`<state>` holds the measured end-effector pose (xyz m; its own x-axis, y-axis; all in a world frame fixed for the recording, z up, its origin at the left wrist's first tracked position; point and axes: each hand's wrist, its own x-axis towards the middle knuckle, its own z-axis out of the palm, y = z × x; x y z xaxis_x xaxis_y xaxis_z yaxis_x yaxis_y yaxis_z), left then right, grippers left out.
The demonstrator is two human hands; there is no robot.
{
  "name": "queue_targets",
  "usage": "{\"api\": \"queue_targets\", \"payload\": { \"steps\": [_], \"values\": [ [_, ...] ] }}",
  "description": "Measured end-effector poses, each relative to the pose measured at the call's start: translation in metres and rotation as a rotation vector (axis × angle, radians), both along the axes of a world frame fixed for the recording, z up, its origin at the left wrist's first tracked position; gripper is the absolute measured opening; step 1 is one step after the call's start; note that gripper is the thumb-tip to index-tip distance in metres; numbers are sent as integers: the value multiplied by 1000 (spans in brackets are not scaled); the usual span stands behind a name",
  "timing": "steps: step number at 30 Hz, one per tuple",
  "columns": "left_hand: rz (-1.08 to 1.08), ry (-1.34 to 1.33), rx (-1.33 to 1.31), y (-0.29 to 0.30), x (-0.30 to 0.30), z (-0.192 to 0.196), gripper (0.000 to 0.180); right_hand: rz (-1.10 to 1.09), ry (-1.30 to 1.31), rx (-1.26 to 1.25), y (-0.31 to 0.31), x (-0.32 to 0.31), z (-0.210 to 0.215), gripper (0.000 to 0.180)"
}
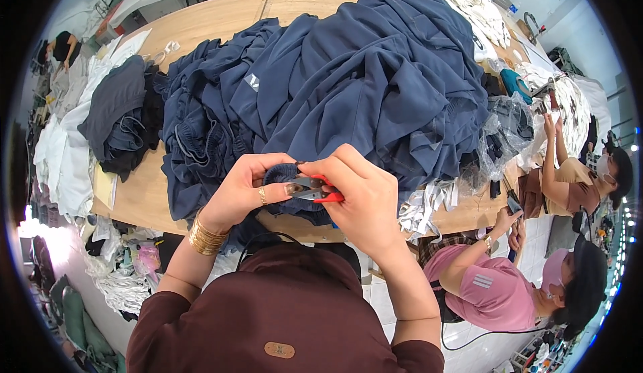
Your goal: Trimming loose threads from the elastic waistbands of finished blue trousers using specialized snips in a factory setting.
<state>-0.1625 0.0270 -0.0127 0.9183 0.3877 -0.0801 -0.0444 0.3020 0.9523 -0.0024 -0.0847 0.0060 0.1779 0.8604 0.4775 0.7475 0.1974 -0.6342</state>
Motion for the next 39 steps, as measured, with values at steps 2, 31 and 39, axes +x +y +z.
{"api": "queue_targets", "payload": {
  "steps": [2,31,39],
  "values": [
    [8,-4,-29,-1,1,-2,19,-10,-68,38,1,-1,-4,27],
    [-19,28,-66,-6,8,0,24,-166,-144,-31,-24,10,-6,22],
    [-24,37,-82,-7,5,-1,26,-186,-122,-9,-25,4,-9,19]
  ]
}}
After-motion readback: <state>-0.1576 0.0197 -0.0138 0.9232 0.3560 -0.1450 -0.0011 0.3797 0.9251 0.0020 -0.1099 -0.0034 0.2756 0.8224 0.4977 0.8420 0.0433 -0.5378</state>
